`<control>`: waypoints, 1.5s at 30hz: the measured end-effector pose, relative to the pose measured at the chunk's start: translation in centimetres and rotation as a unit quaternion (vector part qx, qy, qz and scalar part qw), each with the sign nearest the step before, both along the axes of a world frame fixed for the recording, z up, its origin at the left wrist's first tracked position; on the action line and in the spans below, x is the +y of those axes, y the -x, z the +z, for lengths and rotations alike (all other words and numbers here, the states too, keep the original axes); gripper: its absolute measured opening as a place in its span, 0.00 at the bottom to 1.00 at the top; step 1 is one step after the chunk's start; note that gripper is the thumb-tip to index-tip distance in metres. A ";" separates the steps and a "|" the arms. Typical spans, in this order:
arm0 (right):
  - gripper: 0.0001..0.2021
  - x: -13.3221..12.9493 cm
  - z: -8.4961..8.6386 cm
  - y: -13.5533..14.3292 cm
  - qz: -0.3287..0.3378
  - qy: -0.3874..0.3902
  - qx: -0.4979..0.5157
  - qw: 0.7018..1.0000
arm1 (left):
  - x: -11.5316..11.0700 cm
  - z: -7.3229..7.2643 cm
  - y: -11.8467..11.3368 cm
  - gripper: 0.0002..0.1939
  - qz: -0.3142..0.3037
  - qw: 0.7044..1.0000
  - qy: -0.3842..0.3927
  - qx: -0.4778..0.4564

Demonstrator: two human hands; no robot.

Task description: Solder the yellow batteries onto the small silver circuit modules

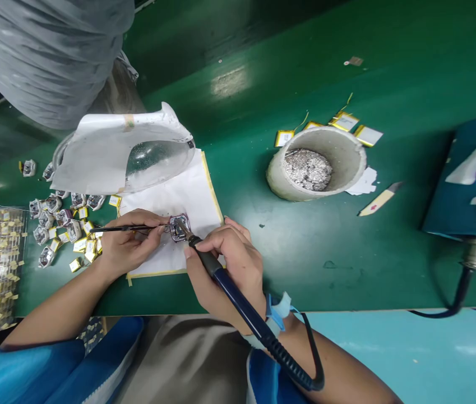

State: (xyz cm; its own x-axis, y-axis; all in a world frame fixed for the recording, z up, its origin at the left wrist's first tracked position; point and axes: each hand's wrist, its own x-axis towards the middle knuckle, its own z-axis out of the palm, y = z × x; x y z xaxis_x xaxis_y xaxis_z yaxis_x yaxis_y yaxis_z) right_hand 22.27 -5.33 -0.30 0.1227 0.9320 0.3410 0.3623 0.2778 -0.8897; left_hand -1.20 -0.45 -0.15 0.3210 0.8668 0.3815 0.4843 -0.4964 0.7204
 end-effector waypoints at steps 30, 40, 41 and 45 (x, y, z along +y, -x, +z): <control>0.12 0.0 0.1 0.0 0.003 0.005 0.002 1.000 | 0.4 0.0 -0.1 0.07 0.009 0.999 -0.032 0.005; 0.11 0.1 0.1 0.0 0.002 0.005 -0.008 1.000 | 0.4 0.2 -0.1 0.08 -0.048 0.998 -0.040 -0.001; 0.11 0.1 0.2 0.0 0.003 0.004 -0.010 1.000 | 0.4 0.2 -0.1 0.08 -0.040 0.998 -0.040 0.004; 0.11 0.1 0.1 0.0 0.004 0.001 -0.015 1.000 | 0.7 0.0 -0.1 0.08 -0.011 0.999 -0.035 0.013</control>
